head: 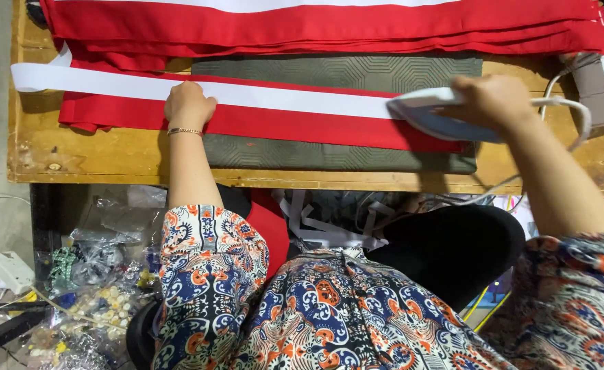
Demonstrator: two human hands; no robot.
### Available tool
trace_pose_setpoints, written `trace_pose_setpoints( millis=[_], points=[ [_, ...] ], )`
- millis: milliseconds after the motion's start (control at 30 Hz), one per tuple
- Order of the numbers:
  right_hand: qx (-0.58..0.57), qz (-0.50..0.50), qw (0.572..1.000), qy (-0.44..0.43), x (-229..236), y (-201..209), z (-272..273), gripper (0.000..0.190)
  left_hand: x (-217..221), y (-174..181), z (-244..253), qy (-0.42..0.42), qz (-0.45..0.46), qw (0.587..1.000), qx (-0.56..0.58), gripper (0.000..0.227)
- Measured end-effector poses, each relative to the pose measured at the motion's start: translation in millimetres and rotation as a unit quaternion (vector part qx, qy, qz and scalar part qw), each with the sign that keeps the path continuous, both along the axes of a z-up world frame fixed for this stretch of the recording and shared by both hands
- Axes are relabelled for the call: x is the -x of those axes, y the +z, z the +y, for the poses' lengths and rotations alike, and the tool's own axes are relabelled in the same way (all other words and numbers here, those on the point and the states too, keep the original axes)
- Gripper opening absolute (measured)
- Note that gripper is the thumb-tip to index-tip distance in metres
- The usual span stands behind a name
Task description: The person irons a red and white striped fabric strip on a wooden table using a handheld iron. They repeatedly smooth the fabric, adjust its position, and iron different sections before folding the strip at the end.
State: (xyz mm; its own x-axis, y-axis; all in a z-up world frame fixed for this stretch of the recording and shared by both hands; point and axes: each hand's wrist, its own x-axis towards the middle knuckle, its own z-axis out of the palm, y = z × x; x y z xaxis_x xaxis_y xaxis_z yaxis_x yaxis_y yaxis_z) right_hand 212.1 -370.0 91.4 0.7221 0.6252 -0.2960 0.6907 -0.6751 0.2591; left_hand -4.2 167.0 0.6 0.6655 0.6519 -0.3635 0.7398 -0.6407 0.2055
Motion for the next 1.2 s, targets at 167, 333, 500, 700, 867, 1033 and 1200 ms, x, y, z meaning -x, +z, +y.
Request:
trace_pose_setpoints(
  millis=[167,333,500,700,867,1033,1200],
  points=[
    [0.038,-0.053,0.998,0.0,-6,-17,-8,0.07,-3,-7,9,-0.01,0.034,0.999,0.004,0.014],
    [-0.036,-0.045,0.995,0.077,27,-8,101,0.069,-2,-10,18,-0.013,0.061,0.998,0.016,0.022],
    [-0.118,-0.008,0.981,0.153,64,-10,247,0.065,2,5,17,-0.008,0.026,0.999,0.037,0.03],
    [-0.182,0.001,0.967,0.176,88,-32,350,0.063,-2,8,18,0.056,-0.015,0.997,0.06,0.034],
    [-0.143,0.033,0.98,0.134,79,-13,292,0.061,-5,0,21,0.069,-0.021,0.996,0.044,0.026],
    [-0.107,0.021,0.988,0.111,42,-10,154,0.066,-5,3,9,0.039,-0.028,0.999,0.019,0.036],
    [0.025,0.017,1.0,-0.008,2,-1,19,0.065,-7,10,-1,0.026,0.002,1.0,-0.001,0.042]
  ],
)
